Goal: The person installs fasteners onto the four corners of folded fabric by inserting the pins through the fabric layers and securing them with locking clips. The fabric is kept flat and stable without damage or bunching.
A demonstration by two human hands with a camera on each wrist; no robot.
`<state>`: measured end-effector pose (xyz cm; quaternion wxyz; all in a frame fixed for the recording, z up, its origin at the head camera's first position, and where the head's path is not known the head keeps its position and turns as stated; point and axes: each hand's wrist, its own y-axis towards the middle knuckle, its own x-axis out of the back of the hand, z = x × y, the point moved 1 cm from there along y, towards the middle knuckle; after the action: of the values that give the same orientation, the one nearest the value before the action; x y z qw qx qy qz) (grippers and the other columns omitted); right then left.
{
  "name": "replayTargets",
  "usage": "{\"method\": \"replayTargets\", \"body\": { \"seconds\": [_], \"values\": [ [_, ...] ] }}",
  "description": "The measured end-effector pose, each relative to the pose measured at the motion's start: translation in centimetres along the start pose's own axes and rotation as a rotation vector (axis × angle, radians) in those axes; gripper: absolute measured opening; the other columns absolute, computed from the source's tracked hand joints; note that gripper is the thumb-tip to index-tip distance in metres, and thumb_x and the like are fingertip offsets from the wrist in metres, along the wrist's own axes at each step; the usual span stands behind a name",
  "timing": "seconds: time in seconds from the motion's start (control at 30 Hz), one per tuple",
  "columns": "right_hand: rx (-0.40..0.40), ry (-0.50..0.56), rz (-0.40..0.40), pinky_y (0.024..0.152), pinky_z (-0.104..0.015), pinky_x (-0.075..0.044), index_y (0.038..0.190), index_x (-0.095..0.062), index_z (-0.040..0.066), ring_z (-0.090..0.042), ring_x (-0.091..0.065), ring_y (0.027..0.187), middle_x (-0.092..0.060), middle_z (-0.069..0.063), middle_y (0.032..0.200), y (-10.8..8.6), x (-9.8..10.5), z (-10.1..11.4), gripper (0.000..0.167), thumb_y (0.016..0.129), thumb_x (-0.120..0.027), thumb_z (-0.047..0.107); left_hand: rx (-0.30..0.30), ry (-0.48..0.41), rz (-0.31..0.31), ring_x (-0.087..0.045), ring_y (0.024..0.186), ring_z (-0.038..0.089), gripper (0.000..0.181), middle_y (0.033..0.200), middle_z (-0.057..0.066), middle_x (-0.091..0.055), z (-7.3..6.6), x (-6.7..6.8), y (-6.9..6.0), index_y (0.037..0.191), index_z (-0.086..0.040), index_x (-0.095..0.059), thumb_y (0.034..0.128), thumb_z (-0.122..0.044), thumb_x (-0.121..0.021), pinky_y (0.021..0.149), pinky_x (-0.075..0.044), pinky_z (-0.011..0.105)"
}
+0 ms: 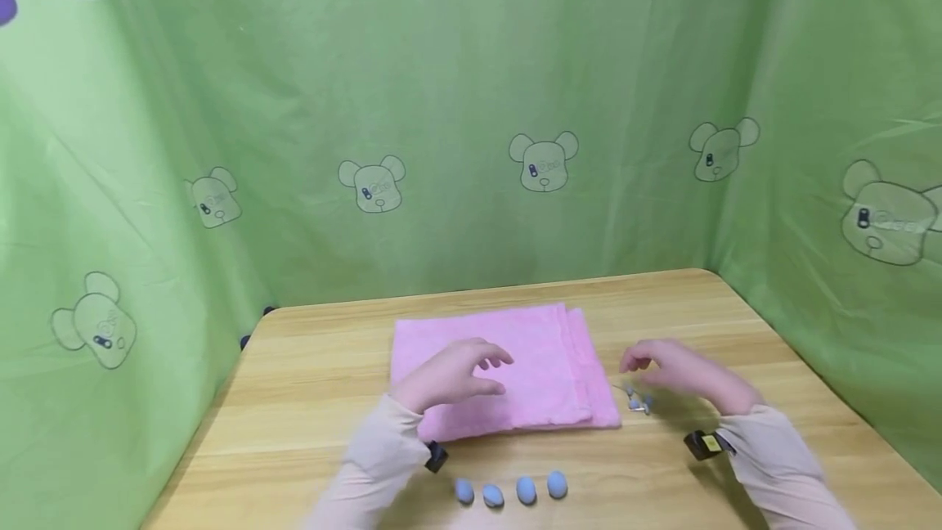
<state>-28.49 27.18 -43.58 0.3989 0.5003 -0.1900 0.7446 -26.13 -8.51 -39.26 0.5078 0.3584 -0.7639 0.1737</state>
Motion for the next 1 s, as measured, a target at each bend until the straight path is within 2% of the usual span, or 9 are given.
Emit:
{"method": "replayTargets", "body": {
  "seconds": [0.1,0.2,0.37,0.47,0.5,0.6,0.7,0.77,1.0],
  "values": [
    [-0.033,0.062,0.054,0.075,-0.033,-0.054,0.088,-0.068,0.009,-0.017,-0.06,0.083,-0.068,-0.003,0.09,0.0,-0.9,-0.7,0.02,0.074,-0.068,-0.004,-0.013,-0.024,0.07,-0.063,0.107,0.018,0.04,0.12,0.005,-0.068,-0.4,-1.6,1.5,0.126,-0.014,-0.063,0.088,-0.023,-0.071,0.092,-0.049,0.021],
    [-0.047,0.091,0.075,0.071,-0.026,-0.052,0.084,-0.067,0.009,-0.013,-0.059,0.079,-0.067,-0.002,0.085,0.2,-1.8,-1.7,0.022,0.072,-0.066,-0.009,-0.003,-0.057,0.127,-0.063,0.106,0.014,0.04,0.119,0.004,-0.069,-0.9,-3.3,2.6,0.126,-0.015,-0.064,0.0879,-0.022,-0.07,0.091,-0.048,0.018],
    [-0.053,0.14,0.097,0.063,-0.021,-0.048,0.081,-0.066,0.008,-0.006,-0.055,0.073,-0.065,-0.001,0.079,0.3,-2.5,-2.2,0.023,0.07,-0.065,-0.012,0.044,-0.122,0.178,-0.061,0.098,0.005,0.038,0.112,-0.003,-0.069,-1.3,-5.9,3.4,0.123,-0.018,-0.067,0.0848,-0.02,-0.073,0.087,-0.048,0.015],
    [-0.027,0.169,0.093,0.06,-0.02,-0.047,0.08,-0.065,0.008,-0.004,-0.053,0.07,-0.064,0.0,0.076,0.3,-2.7,-2.2,0.023,0.069,-0.065,-0.012,0.059,-0.122,0.19,-0.059,0.094,0.002,0.039,0.107,-0.007,-0.069,-1.2,-7.0,3.7,0.12,-0.02,-0.068,0.0815,-0.02,-0.076,0.086,-0.047,0.015],
    [0.007,0.174,0.084,0.058,-0.021,-0.046,0.08,-0.065,0.007,-0.003,-0.051,0.069,-0.063,0.002,0.075,0.3,-2.7,-2.2,0.023,0.069,-0.064,-0.013,0.062,-0.114,0.194,-0.059,0.093,0.001,0.039,0.106,-0.007,-0.068,-1.2,-7.3,3.9,0.119,-0.02,-0.068,0.0805,-0.021,-0.078,0.086,-0.047,0.015],
    [0.044,0.173,0.071,0.056,-0.021,-0.045,0.079,-0.064,0.007,-0.002,-0.05,0.067,-0.061,0.003,0.073,0.3,-2.8,-2.4,0.023,0.069,-0.064,-0.014,0.058,-0.072,0.207,-0.057,0.09,0.0,0.043,0.103,-0.009,-0.067,-1.0,-8.0,4.2,0.118,-0.02,-0.069,0.0768,-0.025,-0.081,0.085,-0.046,0.014],
    [0.015,0.166,0.078,0.057,-0.02,-0.044,0.077,-0.064,0.008,0.0,-0.049,0.067,-0.061,0.005,0.073,0.5,-2.9,-2.4,0.021,0.07,-0.065,-0.012,0.058,-0.017,0.22,-0.055,0.087,0.0,0.047,0.1,-0.01,-0.064,-0.9,-8.6,4.5,0.118,-0.021,-0.068,0.0736,-0.029,-0.084,0.082,-0.045,0.014],
    [-0.033,0.152,0.089,0.059,-0.02,-0.044,0.077,-0.064,0.009,0.001,-0.048,0.068,-0.061,0.005,0.074,0.6,-3.0,-2.2,0.019,0.072,-0.065,-0.009,0.045,0.029,0.218,-0.053,0.085,-0.001,0.046,0.097,-0.01,-0.062,-0.7,-8.9,4.6,0.116,-0.022,-0.069,0.0733,-0.031,-0.084,0.08,-0.045,0.013],
    [-0.079,0.143,0.097,0.059,-0.019,-0.044,0.077,-0.064,0.009,0.0,-0.048,0.067,-0.061,0.004,0.074,0.9,-3.1,-1.7,0.015,0.075,-0.066,-0.005,-0.002,0.064,0.156,-0.054,0.082,-0.001,0.021,0.091,-0.01,-0.064,-0.4,-9.3,4.9,0.106,-0.02,-0.072,0.0846,-0.023,-0.073,0.078,-0.045,0.012]
  ]
}}
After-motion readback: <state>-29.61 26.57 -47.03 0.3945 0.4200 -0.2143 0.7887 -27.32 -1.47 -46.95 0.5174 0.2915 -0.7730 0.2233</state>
